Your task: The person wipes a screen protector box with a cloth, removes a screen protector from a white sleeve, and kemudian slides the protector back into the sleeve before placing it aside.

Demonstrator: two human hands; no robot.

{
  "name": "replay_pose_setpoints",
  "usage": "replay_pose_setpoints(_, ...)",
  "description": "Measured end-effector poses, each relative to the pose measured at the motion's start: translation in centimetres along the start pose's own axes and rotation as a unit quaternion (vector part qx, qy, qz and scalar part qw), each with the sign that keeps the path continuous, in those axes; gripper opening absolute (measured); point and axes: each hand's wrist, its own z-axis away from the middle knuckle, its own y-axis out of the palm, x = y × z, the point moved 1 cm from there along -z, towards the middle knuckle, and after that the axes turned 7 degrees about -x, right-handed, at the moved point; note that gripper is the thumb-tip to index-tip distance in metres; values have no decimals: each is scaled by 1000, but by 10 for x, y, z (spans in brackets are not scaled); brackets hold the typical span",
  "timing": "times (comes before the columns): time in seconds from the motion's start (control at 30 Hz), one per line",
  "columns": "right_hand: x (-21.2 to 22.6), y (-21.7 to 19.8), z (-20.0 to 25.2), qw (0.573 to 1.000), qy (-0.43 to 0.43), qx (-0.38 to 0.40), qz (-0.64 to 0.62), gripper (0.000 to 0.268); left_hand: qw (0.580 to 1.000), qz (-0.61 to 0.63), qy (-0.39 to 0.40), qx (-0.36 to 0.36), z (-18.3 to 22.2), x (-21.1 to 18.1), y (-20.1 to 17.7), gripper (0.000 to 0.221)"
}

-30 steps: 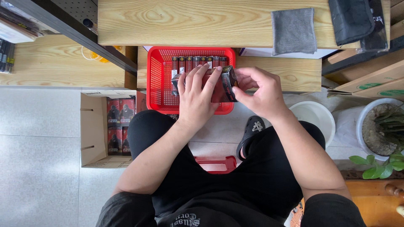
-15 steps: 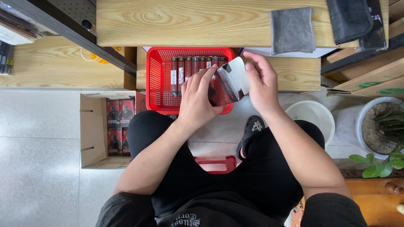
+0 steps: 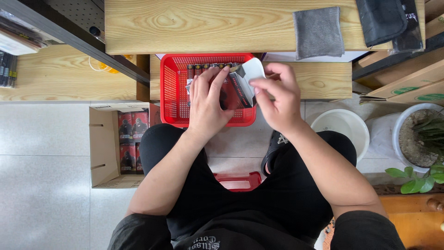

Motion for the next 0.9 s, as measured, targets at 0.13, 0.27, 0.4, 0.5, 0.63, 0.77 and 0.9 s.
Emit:
replay_pose_setpoints(0.13, 9, 0, -3, 999, -13, 23, -43, 15, 1000, 5, -8, -15, -4, 3, -4, 108)
replay_pose_setpoints(0.27, 7, -4, 1, 998, -4, 7, -60, 7, 998, 45, -43, -22, -4, 5, -7, 109)
replay_pose_setpoints(0.4, 7, -2, 1, 1000, -12, 14, -24, 2, 997, 46, -55, -12, -5, -2, -9, 110)
replay_pose_setpoints(0.5, 6, -4, -2, 997, 0, 71, -1, 30, 1000, -8, -22, 11, 3, 1, 1, 112)
replay_pose_setpoints(0.63, 5, -7, -6, 994, 20, 107, 13, 44, 999, -14, -10, 34, 6, -4, 4, 113)
replay_pose_setpoints(0.77, -6, -6, 1, 990, 72, 124, -10, 65, 998, -5, -2, 65, 9, -5, 8, 117)
replay_pose_setpoints(0.9, -15, -5, -1, 992, 72, 101, -28, 45, 997, -44, 19, 66, -1, -9, -3, 108)
